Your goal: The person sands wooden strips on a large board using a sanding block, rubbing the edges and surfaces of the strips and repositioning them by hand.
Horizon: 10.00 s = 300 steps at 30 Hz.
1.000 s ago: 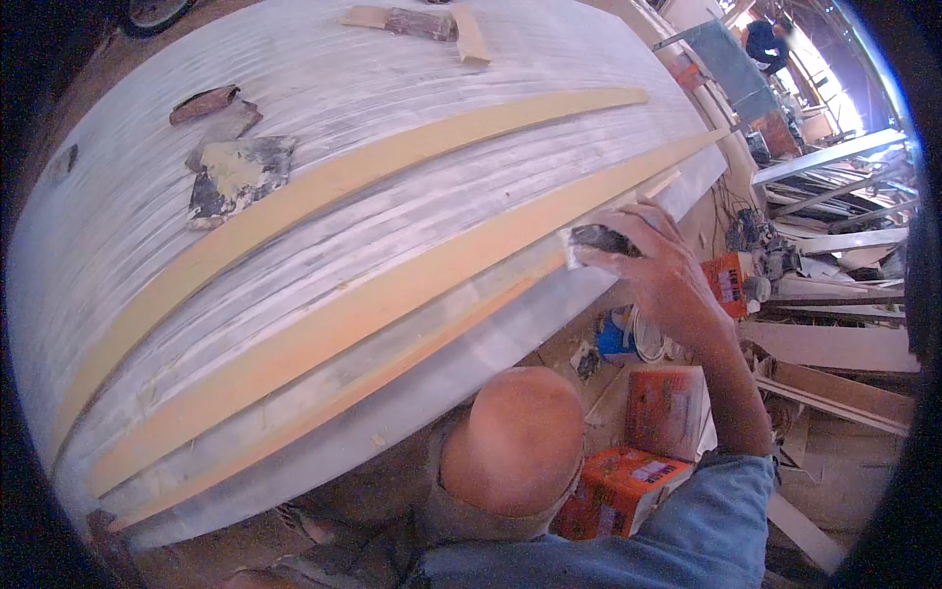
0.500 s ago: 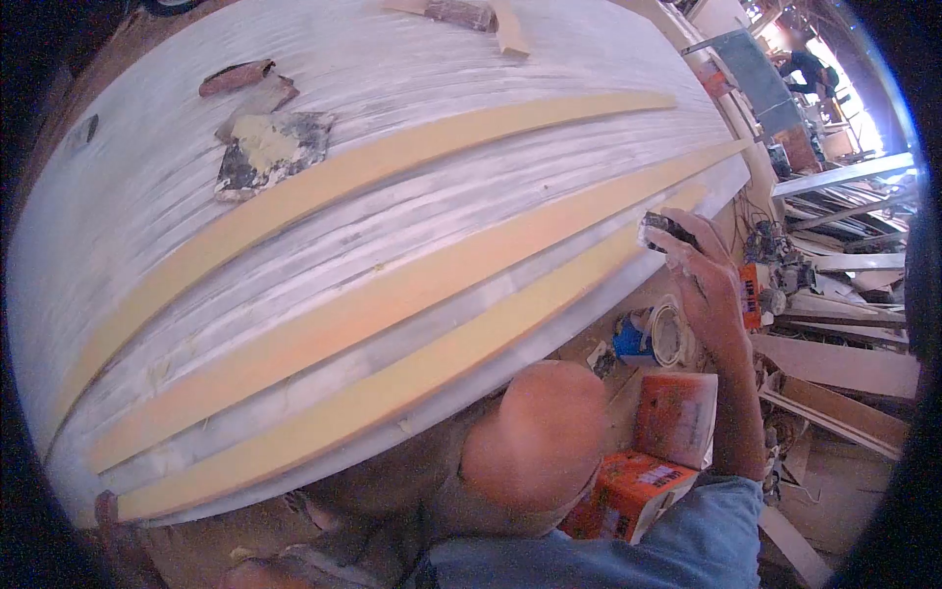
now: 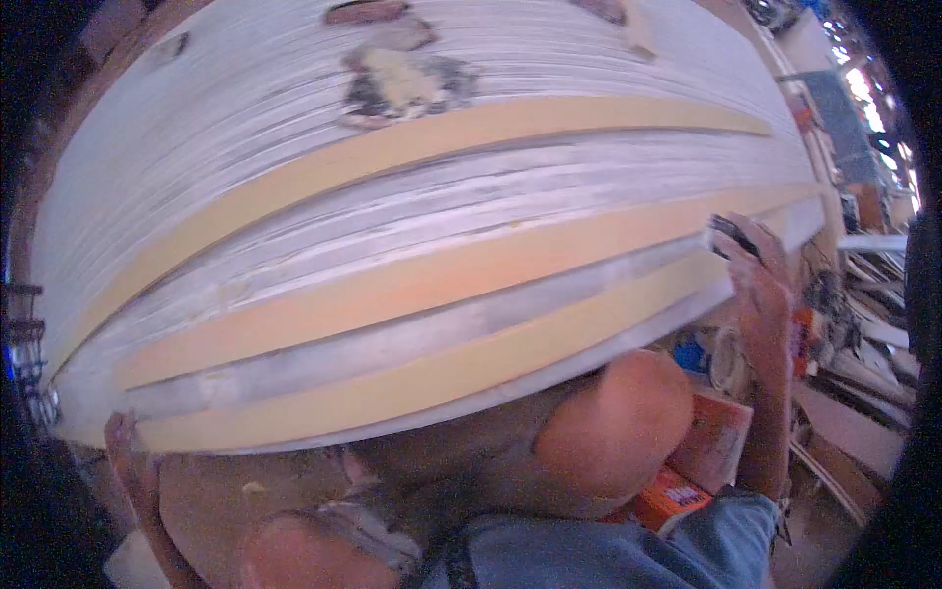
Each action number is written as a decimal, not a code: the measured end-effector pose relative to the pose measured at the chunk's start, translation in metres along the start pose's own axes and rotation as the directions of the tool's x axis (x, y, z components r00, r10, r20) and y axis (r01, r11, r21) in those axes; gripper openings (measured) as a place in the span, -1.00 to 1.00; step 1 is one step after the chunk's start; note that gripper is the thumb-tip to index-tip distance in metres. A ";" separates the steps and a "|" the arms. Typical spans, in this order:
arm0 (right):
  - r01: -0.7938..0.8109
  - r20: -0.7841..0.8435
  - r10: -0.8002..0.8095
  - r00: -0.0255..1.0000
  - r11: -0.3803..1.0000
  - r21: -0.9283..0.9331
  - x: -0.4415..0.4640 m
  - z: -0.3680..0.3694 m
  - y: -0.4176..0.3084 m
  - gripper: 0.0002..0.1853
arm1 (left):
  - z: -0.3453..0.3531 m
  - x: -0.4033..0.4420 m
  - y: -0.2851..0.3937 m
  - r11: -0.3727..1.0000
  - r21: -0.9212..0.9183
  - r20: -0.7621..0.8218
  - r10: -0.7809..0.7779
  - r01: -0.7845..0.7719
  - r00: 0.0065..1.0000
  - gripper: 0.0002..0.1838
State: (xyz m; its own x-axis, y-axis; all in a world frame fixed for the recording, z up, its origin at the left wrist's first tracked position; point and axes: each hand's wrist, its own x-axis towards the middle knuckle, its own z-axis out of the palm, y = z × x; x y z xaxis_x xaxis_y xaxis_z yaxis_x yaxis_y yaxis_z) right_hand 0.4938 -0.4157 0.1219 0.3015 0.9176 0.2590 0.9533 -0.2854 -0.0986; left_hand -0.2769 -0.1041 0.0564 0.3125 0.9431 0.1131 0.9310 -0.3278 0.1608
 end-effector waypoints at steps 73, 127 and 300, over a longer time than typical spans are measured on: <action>-0.558 0.036 0.851 0.524 0.311 0.769 -0.027 0.000 0.092 -0.72 | 0.041 0.017 0.113 0.782 -0.074 -0.294 0.576 -0.619 0.763 -0.64; -0.611 0.576 0.326 0.749 0.676 0.412 0.044 0.010 -0.147 -0.54 | 0.039 0.011 0.215 0.830 -0.200 -0.182 0.490 -0.520 0.852 -0.50; 0.462 0.481 -0.591 0.648 0.807 0.369 0.097 0.012 -0.255 -0.44 | 0.010 0.005 0.164 0.889 -0.077 -0.217 0.427 -0.452 0.878 -0.54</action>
State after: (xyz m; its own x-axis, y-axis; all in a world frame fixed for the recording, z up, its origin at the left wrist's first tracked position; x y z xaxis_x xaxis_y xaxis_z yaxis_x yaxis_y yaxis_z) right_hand 0.2801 -0.2507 0.1609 -0.3757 0.8960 -0.2366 0.9022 0.2953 -0.3144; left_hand -0.1202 -0.1523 0.0739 0.6310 0.6757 0.3811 0.6717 -0.7217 0.1673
